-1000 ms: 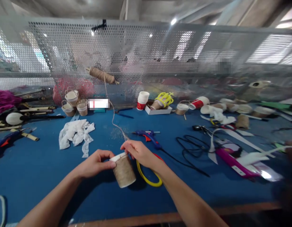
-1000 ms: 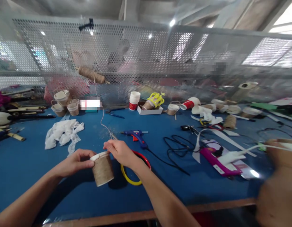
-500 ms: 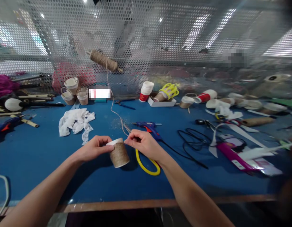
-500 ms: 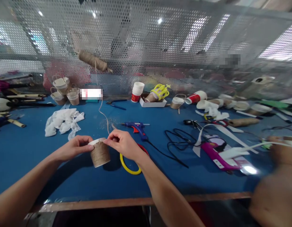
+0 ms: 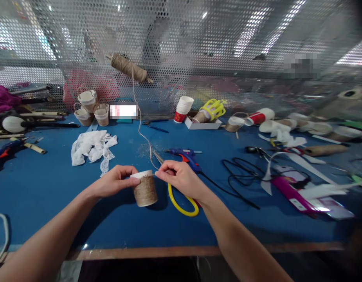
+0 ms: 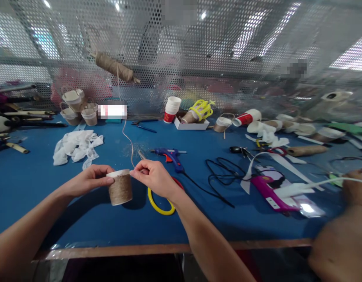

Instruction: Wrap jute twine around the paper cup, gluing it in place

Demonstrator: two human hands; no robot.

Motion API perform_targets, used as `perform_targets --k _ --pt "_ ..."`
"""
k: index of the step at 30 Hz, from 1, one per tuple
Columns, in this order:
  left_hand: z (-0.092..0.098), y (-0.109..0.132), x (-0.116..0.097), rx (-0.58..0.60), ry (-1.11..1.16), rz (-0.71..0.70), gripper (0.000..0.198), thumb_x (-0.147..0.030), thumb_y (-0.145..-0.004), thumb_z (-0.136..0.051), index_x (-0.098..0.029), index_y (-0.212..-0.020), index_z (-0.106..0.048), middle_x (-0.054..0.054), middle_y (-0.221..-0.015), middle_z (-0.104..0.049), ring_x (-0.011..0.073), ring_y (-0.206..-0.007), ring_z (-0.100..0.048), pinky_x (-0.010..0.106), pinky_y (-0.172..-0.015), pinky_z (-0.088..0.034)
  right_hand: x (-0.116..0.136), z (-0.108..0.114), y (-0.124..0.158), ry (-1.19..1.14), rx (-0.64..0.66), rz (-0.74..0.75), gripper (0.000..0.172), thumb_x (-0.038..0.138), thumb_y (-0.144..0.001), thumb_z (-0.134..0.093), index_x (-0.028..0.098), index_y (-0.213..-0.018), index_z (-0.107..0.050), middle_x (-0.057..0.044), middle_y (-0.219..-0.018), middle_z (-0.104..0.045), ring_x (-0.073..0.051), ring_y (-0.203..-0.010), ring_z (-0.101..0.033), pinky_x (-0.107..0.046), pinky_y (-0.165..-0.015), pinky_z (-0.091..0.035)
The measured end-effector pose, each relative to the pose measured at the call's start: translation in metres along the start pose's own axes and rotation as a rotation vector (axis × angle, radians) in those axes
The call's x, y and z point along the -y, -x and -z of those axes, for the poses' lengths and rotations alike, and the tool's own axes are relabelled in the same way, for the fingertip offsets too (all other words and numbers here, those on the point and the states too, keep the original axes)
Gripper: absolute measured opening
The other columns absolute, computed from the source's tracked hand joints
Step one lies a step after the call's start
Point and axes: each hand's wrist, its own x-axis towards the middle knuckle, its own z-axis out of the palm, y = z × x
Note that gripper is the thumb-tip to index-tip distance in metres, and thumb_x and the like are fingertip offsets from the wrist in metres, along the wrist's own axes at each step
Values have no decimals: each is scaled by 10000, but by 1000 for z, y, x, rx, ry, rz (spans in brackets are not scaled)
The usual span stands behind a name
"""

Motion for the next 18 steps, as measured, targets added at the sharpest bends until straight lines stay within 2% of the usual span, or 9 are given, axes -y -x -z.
perform_targets --k 10,18 --pt "-2 2 -1 8 128 -31 296 -411 -710 -628 -119 -731 -587 24 -745 -585 131 -705 -496 258 -671 -380 -3 -1 -1 -31 57 -23 241 373 -753 -563 155 -656 -530 65 -521 -350 -60 -477 -278 -218 -441 -204" --pt "-3 3 -2 24 251 -54 276 -391 -679 -672 -124 -693 -603 21 -765 -593 128 -724 -503 265 -713 -378 -4 -3 -1 -49 73 -12 222 355 -764 -565 153 -679 -531 56 -554 -395 -65 -503 -333 -225 -475 -267"
